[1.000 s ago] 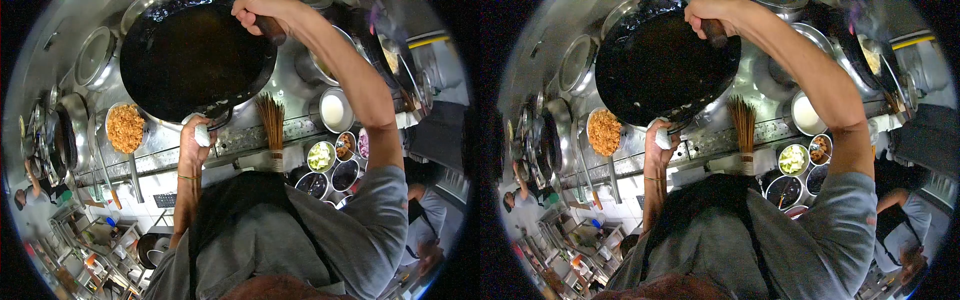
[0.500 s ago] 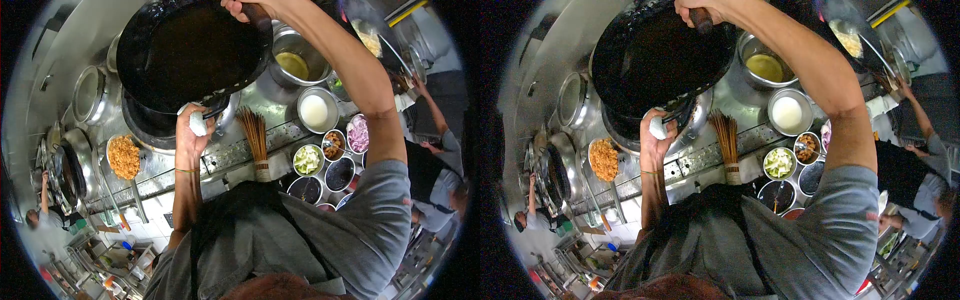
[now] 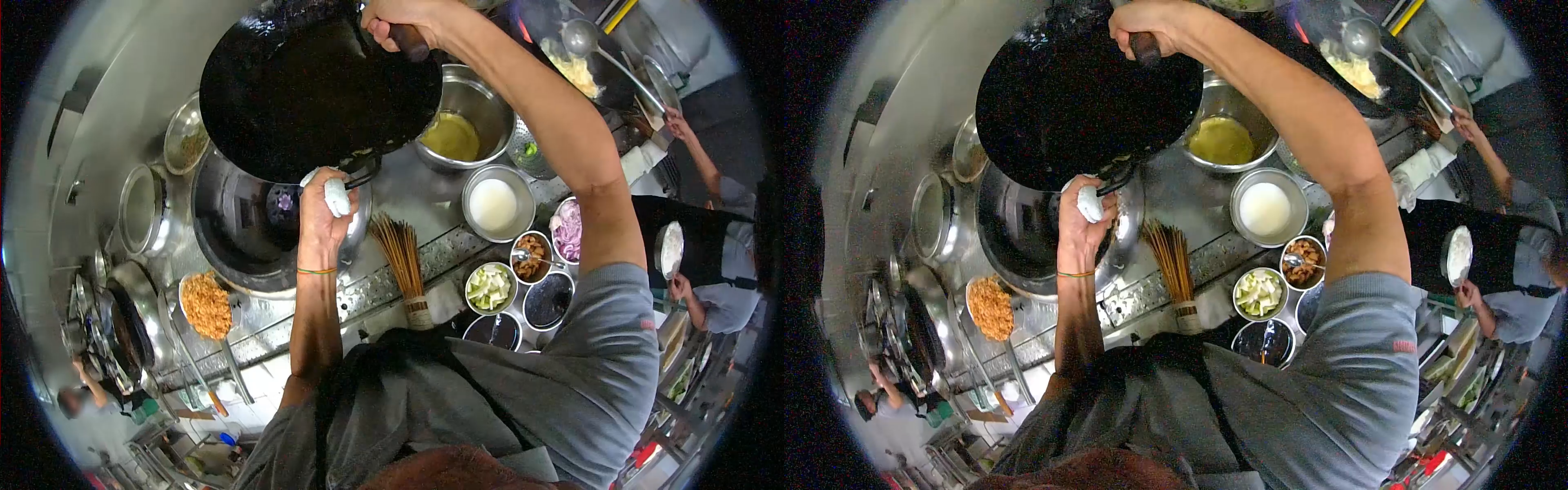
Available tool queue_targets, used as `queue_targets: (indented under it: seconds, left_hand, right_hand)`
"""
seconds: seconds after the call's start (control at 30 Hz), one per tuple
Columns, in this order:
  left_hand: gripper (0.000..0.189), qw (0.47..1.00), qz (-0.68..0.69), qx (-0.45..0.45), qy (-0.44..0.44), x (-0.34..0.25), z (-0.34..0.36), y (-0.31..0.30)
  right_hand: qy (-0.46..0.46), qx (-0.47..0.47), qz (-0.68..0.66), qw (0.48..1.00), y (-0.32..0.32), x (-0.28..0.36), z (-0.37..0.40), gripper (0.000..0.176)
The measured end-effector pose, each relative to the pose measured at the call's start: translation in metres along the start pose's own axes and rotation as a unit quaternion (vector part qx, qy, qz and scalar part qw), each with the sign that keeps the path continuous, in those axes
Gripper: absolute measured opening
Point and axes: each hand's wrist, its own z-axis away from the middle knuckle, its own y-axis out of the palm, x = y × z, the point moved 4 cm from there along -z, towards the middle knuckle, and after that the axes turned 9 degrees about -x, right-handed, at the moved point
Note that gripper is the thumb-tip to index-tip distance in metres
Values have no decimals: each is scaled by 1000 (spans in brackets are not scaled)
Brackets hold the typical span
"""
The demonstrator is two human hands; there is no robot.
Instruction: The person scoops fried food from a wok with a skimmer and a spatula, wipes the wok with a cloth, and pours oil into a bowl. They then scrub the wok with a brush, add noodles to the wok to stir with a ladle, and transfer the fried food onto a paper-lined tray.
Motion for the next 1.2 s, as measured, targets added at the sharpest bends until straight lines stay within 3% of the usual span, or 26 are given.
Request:
queue_targets:
  seconds: [0.03, 0.33, 0.63, 0.7, 1.2]
  left_hand:
    - [10, 999, -19, -10, 32, 0, 3, 8]
    - [12, 996, -66, -34, 48, -1, -8, 29]
    - [12, 993, -90, 15, 69, -2, -24, 36]
    - [12, 993, -94, 12, 73, -4, -24, 37]
    - [12, 988, -110, 15, 104, -15, -17, 50]
  right_hand:
    - [0, -10, -4, 1000, -4, -1, -2, 12]
    - [-25, -12, -39, 999, -30, -11, -19, 11]
    - [-51, -37, -12, 998, -43, -8, -17, 10]
    - [-15, -28, -64, 997, -45, -8, -13, 12]
    - [-50, -19, -106, 993, -49, -3, -25, 8]
